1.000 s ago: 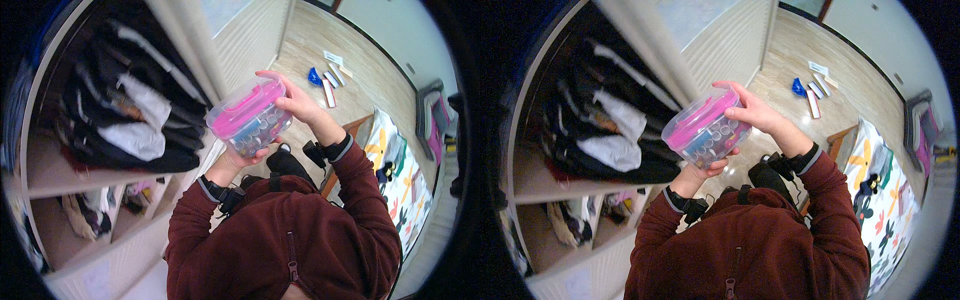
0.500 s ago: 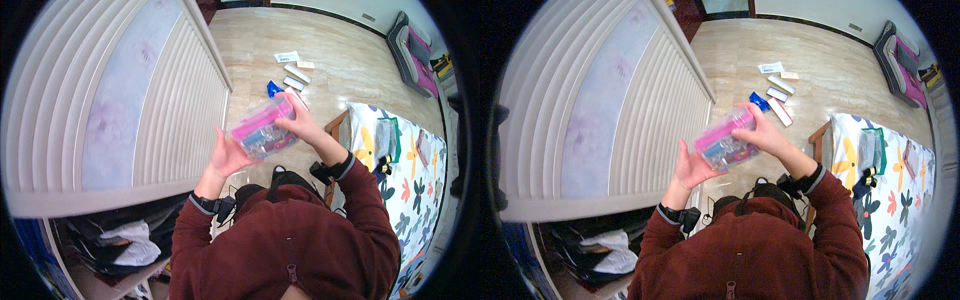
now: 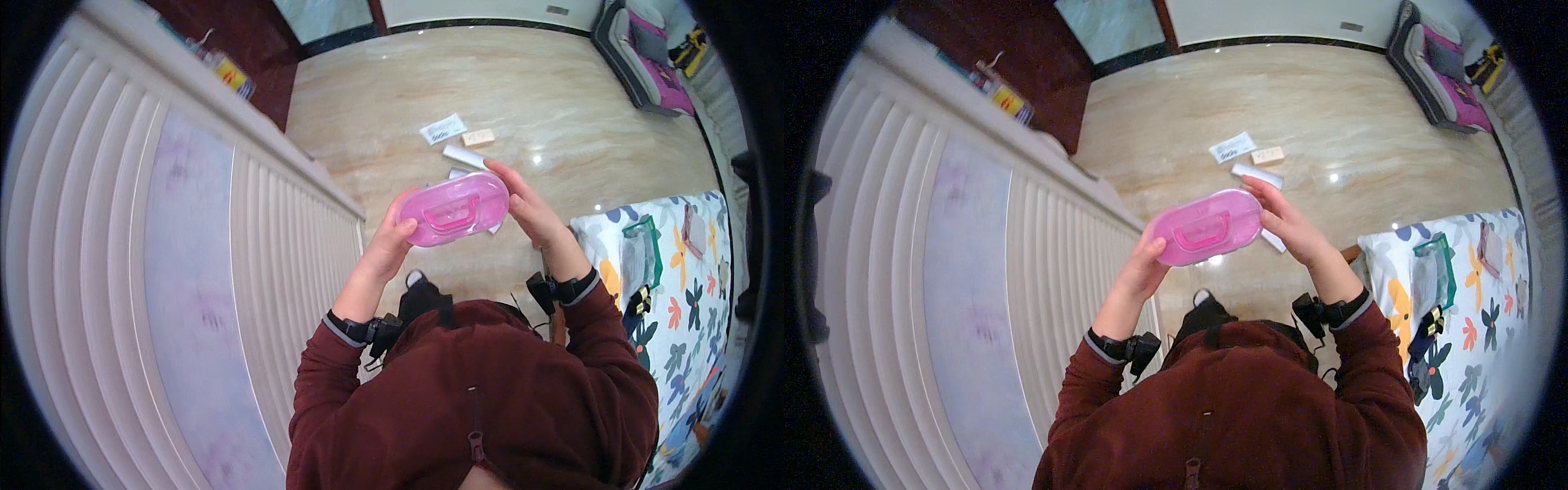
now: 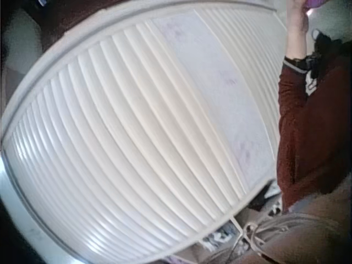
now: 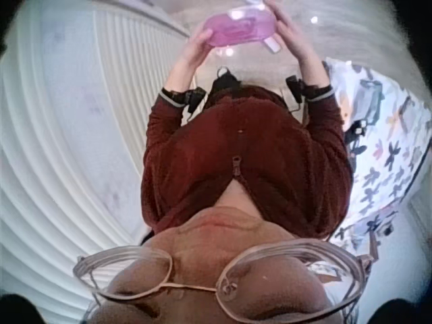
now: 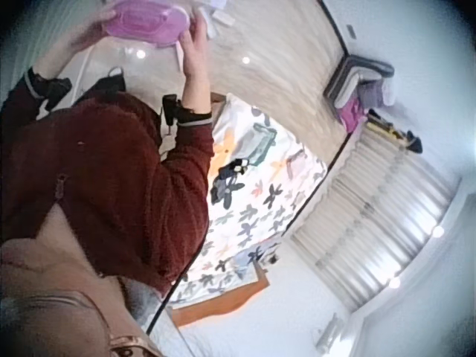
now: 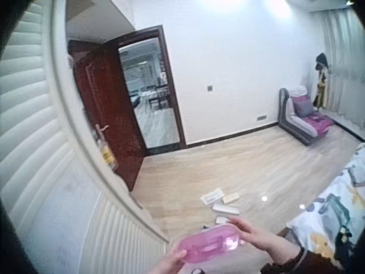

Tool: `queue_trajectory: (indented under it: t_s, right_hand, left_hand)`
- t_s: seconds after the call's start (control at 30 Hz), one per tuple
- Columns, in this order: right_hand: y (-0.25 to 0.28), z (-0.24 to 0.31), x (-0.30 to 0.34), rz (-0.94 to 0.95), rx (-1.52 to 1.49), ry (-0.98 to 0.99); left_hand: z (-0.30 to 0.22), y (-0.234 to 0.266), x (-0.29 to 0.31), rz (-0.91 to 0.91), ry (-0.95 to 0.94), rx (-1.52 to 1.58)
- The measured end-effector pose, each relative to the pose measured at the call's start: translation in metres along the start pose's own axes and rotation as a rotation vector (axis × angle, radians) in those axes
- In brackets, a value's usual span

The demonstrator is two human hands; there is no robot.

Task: The person unpacks a package of socks, places them into a plastic bag, and then places the bag on the bed. The person then retrieves several boxes from a closet, opens them, and places the contents on the bed. Finally, the person retrieves a pink container from the closet and walks out of the room.

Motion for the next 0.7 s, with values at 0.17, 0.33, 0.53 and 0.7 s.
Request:
queue_trajectory:
  t_s: [0.17,0.33,0.53,0.7]
  right_hand:
    - [0.040,0.009,-0.074,-0.089,-0.232,-0.105]
    - [0.103,-0.005,-0.141,-0.325,-0.251,-0.080]
    - [0.159,-0.015,-0.277,-0.517,-0.294,0.047]
    - [0.160,-0.024,-0.436,-0.551,-0.284,0.121]
  left_hand:
    - [-0.069,0.027,-0.114,0.091,0.072,-0.145]
    - [-0.102,0.039,-0.229,0.211,0.082,-0.320]
    - [-0.158,0.097,-0.357,-0.062,0.012,0.014]
    - [-0.222,0.142,-0.430,-0.102,-0.167,0.150]
Point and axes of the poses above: each hand's wrist, its own x-axis away from the middle knuckle, its own y-axis out of the back of the hand, z = x × y, the point moved 8 cm from there along -x, towards the middle knuckle, and after that the axes turned 7 degrees about y, right-handed, at the moved point
